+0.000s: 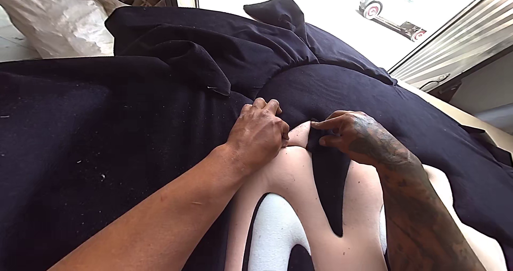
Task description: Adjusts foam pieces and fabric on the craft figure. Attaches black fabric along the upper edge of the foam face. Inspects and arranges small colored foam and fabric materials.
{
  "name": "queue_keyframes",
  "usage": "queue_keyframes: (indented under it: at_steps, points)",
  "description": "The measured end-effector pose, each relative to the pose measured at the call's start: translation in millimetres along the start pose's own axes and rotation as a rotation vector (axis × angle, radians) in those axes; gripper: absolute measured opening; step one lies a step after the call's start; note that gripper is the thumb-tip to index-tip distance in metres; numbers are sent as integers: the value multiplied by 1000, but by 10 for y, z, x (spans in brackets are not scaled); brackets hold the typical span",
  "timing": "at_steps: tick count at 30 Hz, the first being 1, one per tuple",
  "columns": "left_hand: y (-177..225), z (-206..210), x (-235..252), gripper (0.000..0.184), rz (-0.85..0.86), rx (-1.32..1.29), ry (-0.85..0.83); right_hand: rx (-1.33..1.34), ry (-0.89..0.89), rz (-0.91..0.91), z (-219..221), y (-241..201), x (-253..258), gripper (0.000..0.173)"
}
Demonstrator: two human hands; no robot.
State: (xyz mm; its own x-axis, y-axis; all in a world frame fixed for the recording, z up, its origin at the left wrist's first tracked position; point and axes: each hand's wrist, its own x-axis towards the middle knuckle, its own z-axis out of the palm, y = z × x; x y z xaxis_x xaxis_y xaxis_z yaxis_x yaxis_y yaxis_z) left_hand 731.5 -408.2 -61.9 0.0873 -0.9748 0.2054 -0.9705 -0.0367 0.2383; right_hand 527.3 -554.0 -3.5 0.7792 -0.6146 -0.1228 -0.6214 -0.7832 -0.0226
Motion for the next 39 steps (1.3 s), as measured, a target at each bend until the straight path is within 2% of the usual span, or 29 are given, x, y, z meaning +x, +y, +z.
queue_keyframes:
  at_steps: [4,7,10,12,14,18,25,29,32,39]
  points:
    - [-10,12,-16,18,21,-8,28,-16,-20,-14,-8,-10,-10,35]
    - [-61,27,-57,18,103,-47,96,20,-33,-61,4,-145,-49,39]
    - [-84,85,-21,21,142,-75,143,31,42,148,58,-360,-36,49]
    - [-142,149,-4,23,145,-75,171,56,107,254,123,-448,29,44]
    - [-203,212,-1,25,147,-86,174,89,97,295,77,-515,29,44]
    - [-187,178,18,16,125,-148,102,96,97,284,43,-553,-31,49]
    - [-155,130,25,11,123,-171,95,79,65,251,110,-552,43,40]
    - [-136,126,27,9,124,-197,99,192,80,342,65,-501,54,33]
    - [-163,137,27,8,130,-189,105,383,86,397,49,-383,88,36]
    - [-192,147,22,9,117,-206,106,662,141,332,112,-254,145,46]
